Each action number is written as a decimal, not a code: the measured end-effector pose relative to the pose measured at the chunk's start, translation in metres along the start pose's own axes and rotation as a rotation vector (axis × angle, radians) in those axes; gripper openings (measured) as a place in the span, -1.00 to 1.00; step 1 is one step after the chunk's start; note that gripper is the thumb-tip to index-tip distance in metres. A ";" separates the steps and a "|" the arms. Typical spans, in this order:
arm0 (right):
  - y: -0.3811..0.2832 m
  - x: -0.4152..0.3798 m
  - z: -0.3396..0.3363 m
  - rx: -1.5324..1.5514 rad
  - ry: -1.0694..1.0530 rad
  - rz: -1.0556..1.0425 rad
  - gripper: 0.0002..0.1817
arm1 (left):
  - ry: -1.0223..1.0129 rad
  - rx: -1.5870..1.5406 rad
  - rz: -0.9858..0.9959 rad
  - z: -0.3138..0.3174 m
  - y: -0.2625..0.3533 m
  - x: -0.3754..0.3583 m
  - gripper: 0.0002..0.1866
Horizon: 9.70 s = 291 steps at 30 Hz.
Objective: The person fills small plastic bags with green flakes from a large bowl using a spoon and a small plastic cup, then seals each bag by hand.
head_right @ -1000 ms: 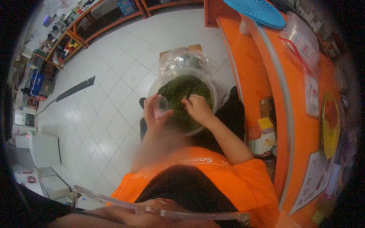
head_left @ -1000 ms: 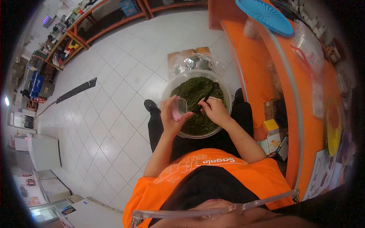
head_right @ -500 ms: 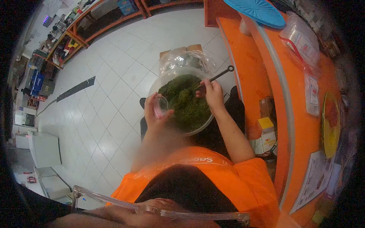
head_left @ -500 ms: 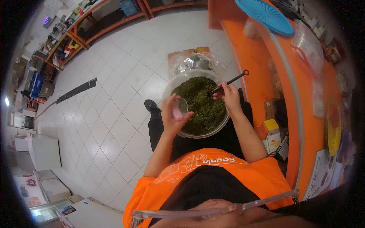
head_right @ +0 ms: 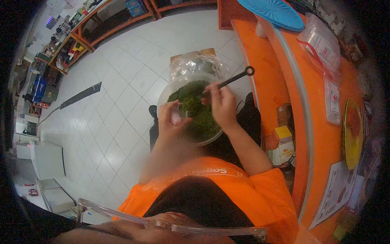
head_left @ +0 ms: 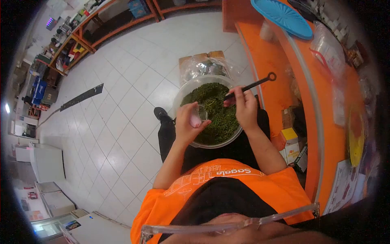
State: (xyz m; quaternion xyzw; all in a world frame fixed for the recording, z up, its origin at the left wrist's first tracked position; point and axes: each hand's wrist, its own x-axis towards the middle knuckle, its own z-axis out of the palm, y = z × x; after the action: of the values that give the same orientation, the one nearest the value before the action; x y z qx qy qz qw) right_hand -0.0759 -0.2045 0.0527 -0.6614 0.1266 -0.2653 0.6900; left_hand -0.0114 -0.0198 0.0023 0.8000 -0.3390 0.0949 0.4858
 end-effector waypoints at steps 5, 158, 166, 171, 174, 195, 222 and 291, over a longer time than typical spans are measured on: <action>-0.023 -0.013 0.015 -0.507 -0.328 -0.621 -0.93 | 0.020 -0.054 -0.018 0.001 -0.006 -0.003 -0.37; 0.024 0.013 -0.019 0.188 -0.003 0.335 -0.74 | -0.010 -0.013 0.011 0.000 0.003 0.001 -0.27; -0.009 -0.014 0.017 -0.431 -0.315 -0.716 -0.91 | -0.004 -0.009 0.013 0.003 -0.003 -0.003 -0.33; -0.022 -0.013 0.008 -0.580 -0.595 -0.902 -0.82 | 0.005 -0.093 -0.077 0.001 -0.007 -0.004 -0.35; -0.014 -0.011 0.001 -0.377 -0.456 -0.881 -0.77 | 0.041 -0.096 -0.110 0.003 -0.003 -0.004 -0.33; 0.028 -0.018 0.006 -0.367 -0.388 -0.282 -0.61 | 0.089 -0.096 0.119 -0.001 -0.009 0.000 -0.86; 0.019 -0.007 0.004 -0.490 -0.469 -0.240 -0.88 | 0.143 -0.116 0.148 -0.003 -0.010 -0.003 -0.89; 0.026 -0.022 0.023 -0.417 -0.506 -0.103 -0.80 | 0.086 0.048 0.249 0.003 0.005 -0.003 -0.89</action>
State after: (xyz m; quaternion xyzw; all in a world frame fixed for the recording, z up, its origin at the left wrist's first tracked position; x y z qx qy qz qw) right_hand -0.0767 -0.1738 0.0259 -0.8389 -0.0309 -0.0957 0.5350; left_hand -0.0169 -0.0223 0.0031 0.7583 -0.4122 0.1967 0.4652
